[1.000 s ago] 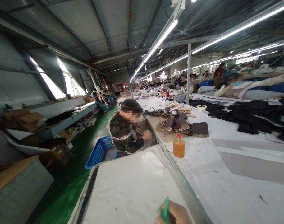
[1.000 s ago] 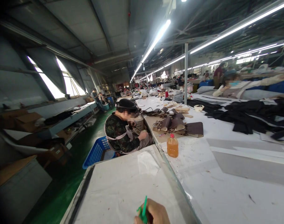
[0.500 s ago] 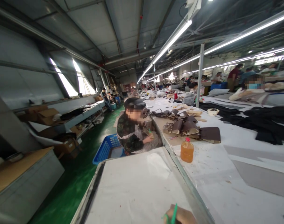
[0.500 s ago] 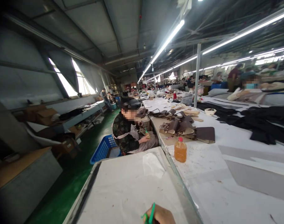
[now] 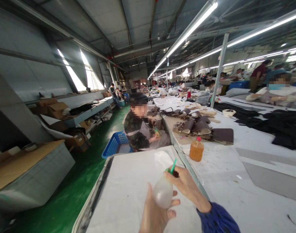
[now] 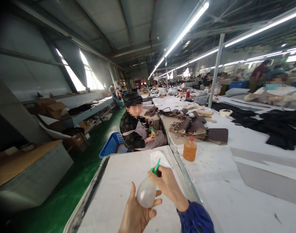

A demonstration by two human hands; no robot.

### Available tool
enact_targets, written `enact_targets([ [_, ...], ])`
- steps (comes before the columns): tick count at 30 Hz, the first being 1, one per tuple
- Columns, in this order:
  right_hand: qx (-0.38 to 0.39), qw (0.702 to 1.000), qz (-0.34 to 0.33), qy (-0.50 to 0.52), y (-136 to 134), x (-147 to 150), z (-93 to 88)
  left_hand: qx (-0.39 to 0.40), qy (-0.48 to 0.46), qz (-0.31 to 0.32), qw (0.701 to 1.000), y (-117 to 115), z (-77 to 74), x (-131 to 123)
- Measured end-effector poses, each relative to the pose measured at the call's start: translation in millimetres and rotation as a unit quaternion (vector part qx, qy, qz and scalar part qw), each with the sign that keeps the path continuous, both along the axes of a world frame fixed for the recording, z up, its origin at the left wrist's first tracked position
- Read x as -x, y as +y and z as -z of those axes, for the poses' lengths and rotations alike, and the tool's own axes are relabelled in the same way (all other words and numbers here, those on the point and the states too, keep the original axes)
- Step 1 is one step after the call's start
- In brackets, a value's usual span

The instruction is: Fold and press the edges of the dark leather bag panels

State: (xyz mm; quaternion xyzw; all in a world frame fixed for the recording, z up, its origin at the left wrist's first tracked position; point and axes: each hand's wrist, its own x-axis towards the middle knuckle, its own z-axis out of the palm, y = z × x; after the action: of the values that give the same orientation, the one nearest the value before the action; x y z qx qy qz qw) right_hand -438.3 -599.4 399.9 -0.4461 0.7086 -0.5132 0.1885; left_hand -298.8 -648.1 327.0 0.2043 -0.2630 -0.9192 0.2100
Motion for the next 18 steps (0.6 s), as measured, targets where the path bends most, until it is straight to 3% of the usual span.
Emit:
enact_targets([
  [3, 0.006, 0.999, 0.040, 0.014, -20, 25, -24.2, -0.043, 0.108, -0.035, 0.993, -10, -29.6, 4],
  [6, 0.020, 0.997, 0.072, 0.030, -33, 43, -45.2, -0.050, 0.129, -0.086, 0.987, -16, -55.4, 7],
  [9, 0.033, 0.994, 0.092, 0.050, -37, 49, -61.0, -0.033, 0.112, -0.136, 0.984, -19, -63.5, 15],
  [13, 0.036, 0.993, 0.087, 0.068, -31, 36, -60.8, 0.064, 0.080, -0.224, 0.969, -20, -44.9, 33],
  [16, 0.037, 0.994, 0.072, 0.069, -21, 16, -44.8, 0.152, 0.056, -0.277, 0.947, -18, -19.4, 41],
  [18, 0.036, 0.994, 0.071, 0.069, -13, 4, -31.8, 0.196, 0.040, -0.271, 0.942, -13, -1.0, 39],
])
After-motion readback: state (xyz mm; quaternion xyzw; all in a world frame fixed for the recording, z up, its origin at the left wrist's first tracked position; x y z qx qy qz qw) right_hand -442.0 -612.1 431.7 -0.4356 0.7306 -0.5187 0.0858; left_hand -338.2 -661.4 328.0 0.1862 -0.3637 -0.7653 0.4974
